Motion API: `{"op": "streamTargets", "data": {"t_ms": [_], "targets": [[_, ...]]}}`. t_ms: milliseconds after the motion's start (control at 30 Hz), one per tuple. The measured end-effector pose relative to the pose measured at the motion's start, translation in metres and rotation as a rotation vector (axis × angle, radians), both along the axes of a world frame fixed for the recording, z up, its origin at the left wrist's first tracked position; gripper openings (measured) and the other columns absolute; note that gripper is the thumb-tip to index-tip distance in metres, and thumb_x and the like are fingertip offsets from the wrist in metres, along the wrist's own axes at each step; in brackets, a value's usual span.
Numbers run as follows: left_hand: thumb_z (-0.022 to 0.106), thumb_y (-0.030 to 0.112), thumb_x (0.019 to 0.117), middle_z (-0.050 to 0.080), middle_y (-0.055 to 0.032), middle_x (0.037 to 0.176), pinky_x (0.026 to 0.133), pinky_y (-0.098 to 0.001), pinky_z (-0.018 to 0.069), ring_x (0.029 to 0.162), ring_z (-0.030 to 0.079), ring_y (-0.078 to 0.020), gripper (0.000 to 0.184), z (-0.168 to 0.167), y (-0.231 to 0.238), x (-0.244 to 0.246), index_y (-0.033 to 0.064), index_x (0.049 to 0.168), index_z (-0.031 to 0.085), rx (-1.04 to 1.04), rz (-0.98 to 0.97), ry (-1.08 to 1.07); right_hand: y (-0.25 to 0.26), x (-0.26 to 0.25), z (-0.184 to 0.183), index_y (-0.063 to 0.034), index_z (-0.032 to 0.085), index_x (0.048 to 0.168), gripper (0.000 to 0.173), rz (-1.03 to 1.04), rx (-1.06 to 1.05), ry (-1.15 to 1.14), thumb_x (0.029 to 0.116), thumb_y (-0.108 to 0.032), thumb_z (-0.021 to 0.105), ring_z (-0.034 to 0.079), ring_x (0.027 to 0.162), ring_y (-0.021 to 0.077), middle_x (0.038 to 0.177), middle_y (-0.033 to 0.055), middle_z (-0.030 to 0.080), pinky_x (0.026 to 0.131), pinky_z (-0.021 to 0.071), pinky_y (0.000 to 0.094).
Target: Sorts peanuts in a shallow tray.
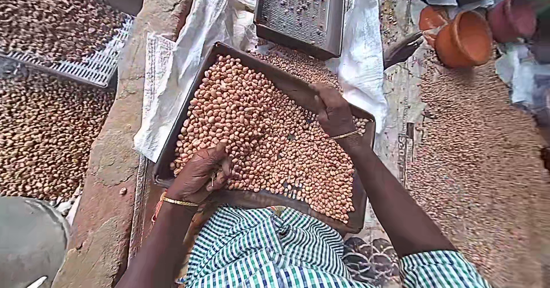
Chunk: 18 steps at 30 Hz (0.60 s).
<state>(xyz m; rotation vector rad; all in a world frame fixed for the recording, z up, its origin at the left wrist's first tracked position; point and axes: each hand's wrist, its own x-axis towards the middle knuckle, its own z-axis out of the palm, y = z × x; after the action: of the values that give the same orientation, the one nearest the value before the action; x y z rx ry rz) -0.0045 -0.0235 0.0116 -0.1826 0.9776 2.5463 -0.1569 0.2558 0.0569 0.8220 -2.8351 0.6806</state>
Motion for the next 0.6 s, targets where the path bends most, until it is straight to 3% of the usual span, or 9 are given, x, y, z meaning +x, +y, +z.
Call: {"op": "streamTargets", "data": {"t_ms": [100, 200, 333, 467, 600], "targets": [[0.05, 0.032, 0.1065, 0.065, 0.0087, 0.059, 0.044, -0.0082, 0.043, 0.045, 0.053, 0.006, 0.045, -0.001, -0.001, 0.001, 0.0157, 0.072, 0.074, -0.016, -0.018, 0.01, 0.056, 0.01, -0.055, 0.0173, 0.055, 0.134, 0.037, -0.029, 0.126, -0.058, 0.0981, 0.009, 0.047, 0.055, 0.128, 0.0551, 0.136, 0.036, 0.058, 0.111, 0.0413, 0.0562], [0.052, 0.033, 0.1054, 0.065, 0.0094, 0.059, 0.045, -0.0085, 0.0431, 0.046, 0.053, 0.0061, 0.043, 0.001, -0.001, 0.002, 0.0173, 0.072, 0.074, -0.062, -0.007, 0.01, 0.053, -0.001, -0.08, 0.0124, 0.058, 0.135, 0.038, 0.01, 0.083, -0.109, 0.0991, 0.008, 0.047, 0.056, 0.126, 0.0537, 0.135, 0.035, 0.059, 0.109, 0.0422, 0.0558], [0.057, 0.036, 0.103, 0.065, 0.0088, 0.06, 0.045, -0.0083, 0.0432, 0.047, 0.054, 0.0062, 0.04, 0.0, -0.003, 0.004, 0.0161, 0.074, 0.075, -0.049, -0.016, 0.028, 0.028, -0.004, -0.093, 0.0127, 0.068, 0.114, 0.025, 0.107, -0.107, -0.068, 0.0994, 0.0, 0.052, 0.063, 0.115, 0.0498, 0.12, 0.0327, 0.066, 0.103, 0.048, 0.0501], [0.06, 0.04, 0.1006, 0.066, 0.0086, 0.061, 0.046, -0.0082, 0.0432, 0.049, 0.056, 0.006, 0.038, -0.001, -0.006, 0.003, 0.0155, 0.075, 0.076, -0.033, -0.057, 0.047, 0.011, 0.032, -0.1, 0.0091, 0.074, 0.103, 0.023, 0.218, -0.259, -0.113, 0.0971, -0.003, 0.055, 0.066, 0.107, 0.0442, 0.107, 0.0252, 0.073, 0.103, 0.0435, 0.0508], [0.056, 0.043, 0.1016, 0.068, 0.009, 0.064, 0.047, -0.0085, 0.0454, 0.051, 0.058, 0.0058, 0.041, -0.002, -0.007, 0.003, 0.0161, 0.079, 0.077, -0.036, -0.092, 0.089, 0.009, 0.092, -0.094, 0.005, 0.076, 0.107, 0.025, 0.345, -0.32, -0.258, 0.0943, -0.006, 0.058, 0.068, 0.11, 0.0398, 0.112, 0.0244, 0.072, 0.104, 0.0478, 0.0469]]}}
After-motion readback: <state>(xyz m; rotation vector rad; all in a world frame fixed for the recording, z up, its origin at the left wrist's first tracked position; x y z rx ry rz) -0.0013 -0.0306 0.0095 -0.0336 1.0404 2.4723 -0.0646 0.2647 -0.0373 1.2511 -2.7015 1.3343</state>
